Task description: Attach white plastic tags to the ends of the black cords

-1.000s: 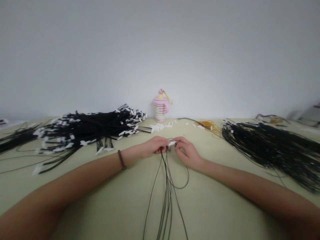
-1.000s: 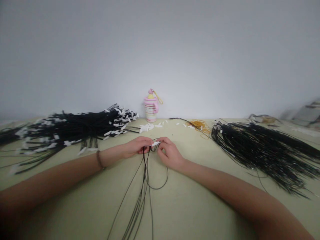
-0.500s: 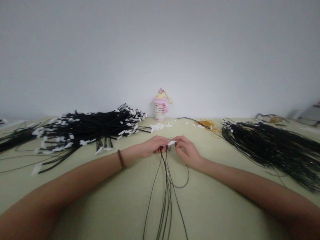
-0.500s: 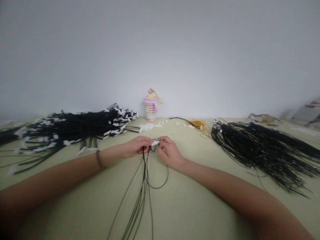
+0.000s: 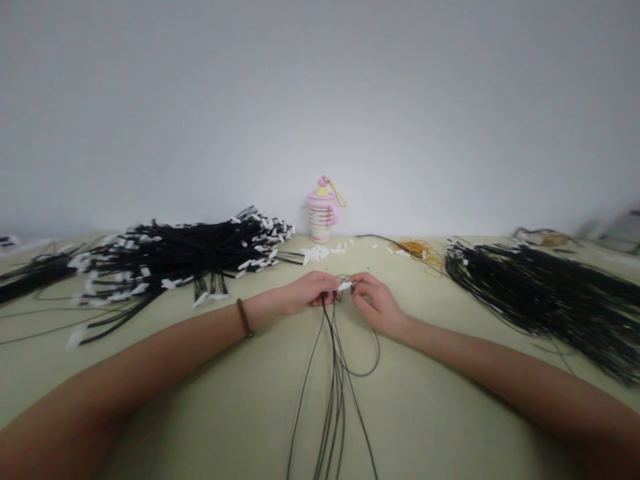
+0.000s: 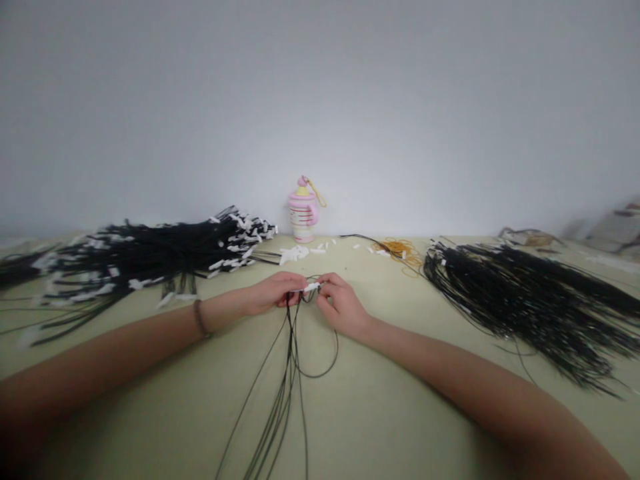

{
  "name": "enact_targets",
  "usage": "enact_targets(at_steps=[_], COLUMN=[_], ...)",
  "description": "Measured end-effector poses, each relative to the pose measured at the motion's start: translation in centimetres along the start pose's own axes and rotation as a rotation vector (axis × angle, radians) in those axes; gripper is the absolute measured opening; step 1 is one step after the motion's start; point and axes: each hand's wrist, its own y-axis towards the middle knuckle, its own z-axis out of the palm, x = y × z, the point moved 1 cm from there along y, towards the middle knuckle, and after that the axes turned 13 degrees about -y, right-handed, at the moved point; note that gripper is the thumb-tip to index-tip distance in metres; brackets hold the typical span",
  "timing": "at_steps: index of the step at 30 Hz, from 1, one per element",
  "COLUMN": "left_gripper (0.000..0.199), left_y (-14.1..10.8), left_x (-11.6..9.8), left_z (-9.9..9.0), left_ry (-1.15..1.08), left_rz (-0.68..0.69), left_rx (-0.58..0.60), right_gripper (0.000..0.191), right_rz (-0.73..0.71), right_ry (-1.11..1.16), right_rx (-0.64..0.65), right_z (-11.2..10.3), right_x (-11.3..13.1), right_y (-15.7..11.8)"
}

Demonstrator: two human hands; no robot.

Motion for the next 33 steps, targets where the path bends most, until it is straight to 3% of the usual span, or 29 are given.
enact_targets(at_steps=[33], left_gripper=[0.027], left_y=[0.10], left_x=[0.16], left_z=[0.49], left_ry=[0.018], left_rz=[-0.005], left_rx=[-0.008], right_gripper=[0.015], right_rz=[-0.008], right_ry=[-0.002], right_rx=[-0.025], right_z=[0.23], right_x=[-0.13], right_y=[-0.10])
